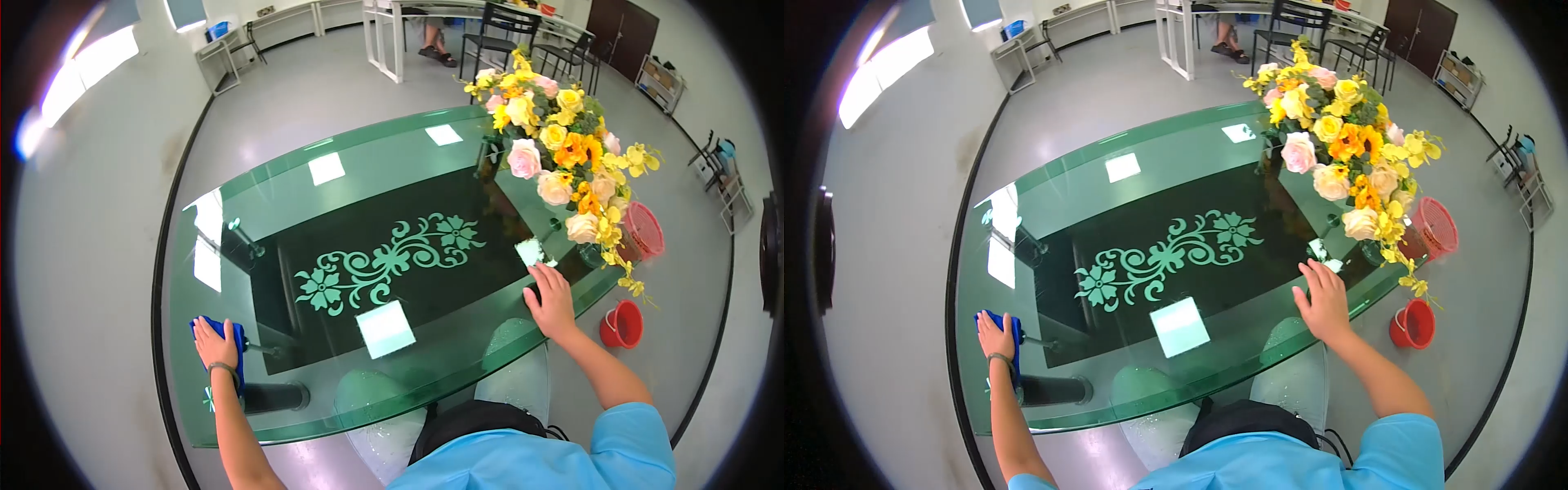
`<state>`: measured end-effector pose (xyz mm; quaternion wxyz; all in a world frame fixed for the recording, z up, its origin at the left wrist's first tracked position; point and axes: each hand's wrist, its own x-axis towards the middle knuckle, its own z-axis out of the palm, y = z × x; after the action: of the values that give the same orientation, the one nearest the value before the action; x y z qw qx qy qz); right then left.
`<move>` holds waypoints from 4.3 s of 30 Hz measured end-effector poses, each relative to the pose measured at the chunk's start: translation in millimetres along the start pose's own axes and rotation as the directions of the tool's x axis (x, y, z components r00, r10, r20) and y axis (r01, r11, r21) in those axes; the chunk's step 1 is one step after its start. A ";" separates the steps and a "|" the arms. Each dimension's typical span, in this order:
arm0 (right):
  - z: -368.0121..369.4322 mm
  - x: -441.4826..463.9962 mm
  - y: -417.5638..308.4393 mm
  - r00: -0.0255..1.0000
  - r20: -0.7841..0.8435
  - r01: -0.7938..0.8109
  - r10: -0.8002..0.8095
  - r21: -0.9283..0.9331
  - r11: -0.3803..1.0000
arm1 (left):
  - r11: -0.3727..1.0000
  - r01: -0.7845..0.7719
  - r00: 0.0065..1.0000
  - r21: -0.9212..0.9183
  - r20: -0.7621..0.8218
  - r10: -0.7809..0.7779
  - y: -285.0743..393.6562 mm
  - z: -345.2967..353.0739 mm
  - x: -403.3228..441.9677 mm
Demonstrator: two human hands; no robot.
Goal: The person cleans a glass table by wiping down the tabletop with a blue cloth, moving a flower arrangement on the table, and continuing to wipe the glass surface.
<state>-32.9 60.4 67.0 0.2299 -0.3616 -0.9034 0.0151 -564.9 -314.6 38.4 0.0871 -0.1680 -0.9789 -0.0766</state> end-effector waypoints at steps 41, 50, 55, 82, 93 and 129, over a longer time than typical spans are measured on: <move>-2.2 50.6 -18.1 0.909 0.409 0.099 -0.078 -0.029 0.995 | 0.966 -0.259 0.959 -0.026 0.113 0.260 49.9 -42.7 -54.8; 0.9 51.1 -15.6 0.886 0.462 0.045 -0.034 -0.013 0.999 | 0.949 -0.284 0.938 -0.140 0.166 0.305 66.7 -56.7 -29.3; 4.4 53.5 -14.6 0.883 0.463 0.115 -0.071 -0.066 0.991 | 0.961 -0.239 0.943 -0.137 0.205 0.264 63.5 -51.5 -27.2; 165.2 218.2 -266.3 0.705 0.086 -0.674 0.704 -0.227 0.703 | 0.968 -0.184 0.915 -0.170 0.331 0.232 58.5 -51.5 -20.6; 157.8 228.1 -275.2 0.661 0.141 -0.674 0.737 -0.319 0.666 | 0.971 -0.202 0.869 -0.129 0.434 0.239 91.6 -49.4 -27.9; 165.9 220.6 -267.5 0.737 0.053 -0.611 0.674 -0.375 0.698 | 0.830 -0.491 0.757 -0.266 0.341 0.557 123.8 5.8 192.3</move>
<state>-416.1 31.7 59.7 0.0598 -0.6853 -0.7254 -0.0242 -701.8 -137.4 85.4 -0.1129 -0.4545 -0.8789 -0.0908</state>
